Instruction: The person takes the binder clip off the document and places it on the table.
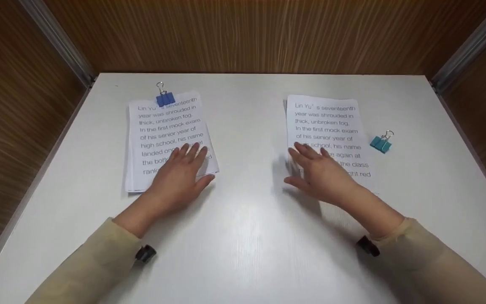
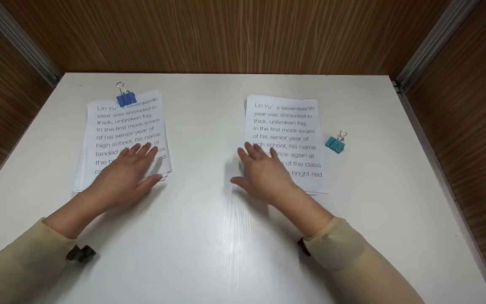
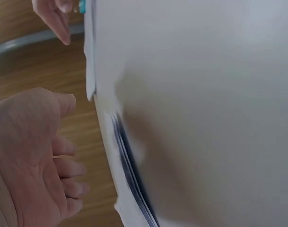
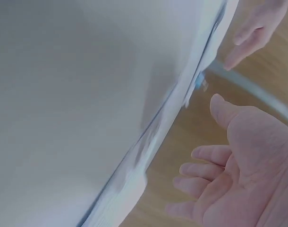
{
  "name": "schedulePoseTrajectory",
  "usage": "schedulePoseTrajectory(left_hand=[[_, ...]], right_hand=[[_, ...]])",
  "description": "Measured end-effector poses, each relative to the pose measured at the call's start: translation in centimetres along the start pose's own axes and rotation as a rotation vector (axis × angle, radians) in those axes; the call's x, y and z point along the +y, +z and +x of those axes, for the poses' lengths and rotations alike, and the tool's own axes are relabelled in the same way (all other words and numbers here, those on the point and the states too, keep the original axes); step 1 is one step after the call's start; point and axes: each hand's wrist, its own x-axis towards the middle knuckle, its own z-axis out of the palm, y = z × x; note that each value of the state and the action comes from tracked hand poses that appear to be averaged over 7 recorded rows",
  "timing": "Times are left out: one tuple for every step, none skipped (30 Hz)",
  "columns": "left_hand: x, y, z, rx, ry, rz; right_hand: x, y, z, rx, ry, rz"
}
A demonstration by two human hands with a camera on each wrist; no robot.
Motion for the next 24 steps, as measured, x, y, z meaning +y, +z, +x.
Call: schedulePoseTrajectory(left_hand=[[-0.7, 0.0, -0.8, -0.006, -0.015, 0.003], [-1.4, -0.1, -1.5, -0.013, -0.032, 0.007], [-2.1, -0.1, -2.1, -0.018, -0.046, 0.012], [-2.7, -0.2, -2.7, -0.023, -0.063, 0.02], [-3.3, -0.3, -3.3, -0.024, -0.074, 0.027], [-3.9, -0.5, -3.8, -0.025, -0.087, 0.033], [-4.4, -0.6, -4.3, -0.025, -0.1, 0.037], [-4.9, -0.8, -4.7, -0.024, -0.11, 0.042], [-5.3, -0.9, -5.2, -0.024, -0.119, 0.046], [-5.7, -1.0, -5.5, -0.026, -0.128, 0.049], [-6.0, -1.1, -5.8, -0.028, -0.137, 0.049], [-6.2, -1.1, -6.0, -0.029, -0.145, 0.049], [-6.5, -1.0, -6.2, -0.032, -0.151, 0.051], [-6.7, -0.9, -6.3, -0.037, -0.156, 0.05], [-6.9, -0.8, -6.5, -0.043, -0.161, 0.048], [-7.0, -0.6, -6.6, -0.049, -0.161, 0.051], [-7.2, -0.4, -6.7, -0.055, -0.162, 0.052], [-7.3, -0.2, -6.7, -0.062, -0.161, 0.054], [-7.4, -0.1, -6.8, -0.07, -0.162, 0.054], [-7.4, 0.0, -6.9, -0.079, -0.165, 0.052], [-7.5, 0.0, -7.0, -0.086, -0.166, 0.053], [-7.6, 0.0, -7.1, -0.092, -0.168, 0.053], [-7.6, -0.1, -7.1, -0.098, -0.171, 0.052], [-7.7, -0.2, -7.2, -0.103, -0.172, 0.052]], right_hand=[[-0.8, 0.2, 0.6, -0.003, -0.029, -0.001], [-1.6, 0.4, 1.2, -0.009, -0.054, -0.003], [-2.3, 0.7, 1.8, -0.01, -0.083, -0.005], [-3.1, 0.9, 2.3, -0.013, -0.112, -0.01], [-3.8, 1.1, 2.9, -0.017, -0.137, -0.016], [-4.6, 1.3, 3.4, -0.023, -0.16, -0.023], [-5.3, 1.6, 4.0, -0.029, -0.18, -0.029], [-6.0, 1.8, 4.6, -0.036, -0.196, -0.033], [-6.7, 2.1, 5.1, -0.044, -0.212, -0.037], [-7.3, 2.3, 5.6, -0.054, -0.222, -0.04], [-7.8, 2.6, 6.1, -0.065, -0.232, -0.041], [-8.3, 2.9, 6.5, -0.075, -0.244, -0.044], [-8.8, 3.1, 6.9, -0.087, -0.253, -0.047], [-9.2, 3.4, 7.3, -0.098, -0.263, -0.051], [-9.6, 3.6, 7.7, -0.111, -0.273, -0.059], [-9.9, 3.9, 8.0, -0.127, -0.281, -0.066], [-10.2, 4.1, 8.3, -0.143, -0.287, -0.073], [-10.5, 4.3, 8.6, -0.157, -0.291, -0.079], [-10.8, 4.5, 8.9, -0.171, -0.294, -0.085], [-11.0, 4.7, 9.1, -0.185, -0.299, -0.09], [-11.3, 4.8, 9.4, -0.201, -0.301, -0.092], [-11.5, 4.9, 9.6, -0.217, -0.302, -0.093], [-11.7, 4.9, 9.8, -0.23, -0.304, -0.095], [-11.9, 5.0, 9.9, -0.244, -0.306, -0.1]])
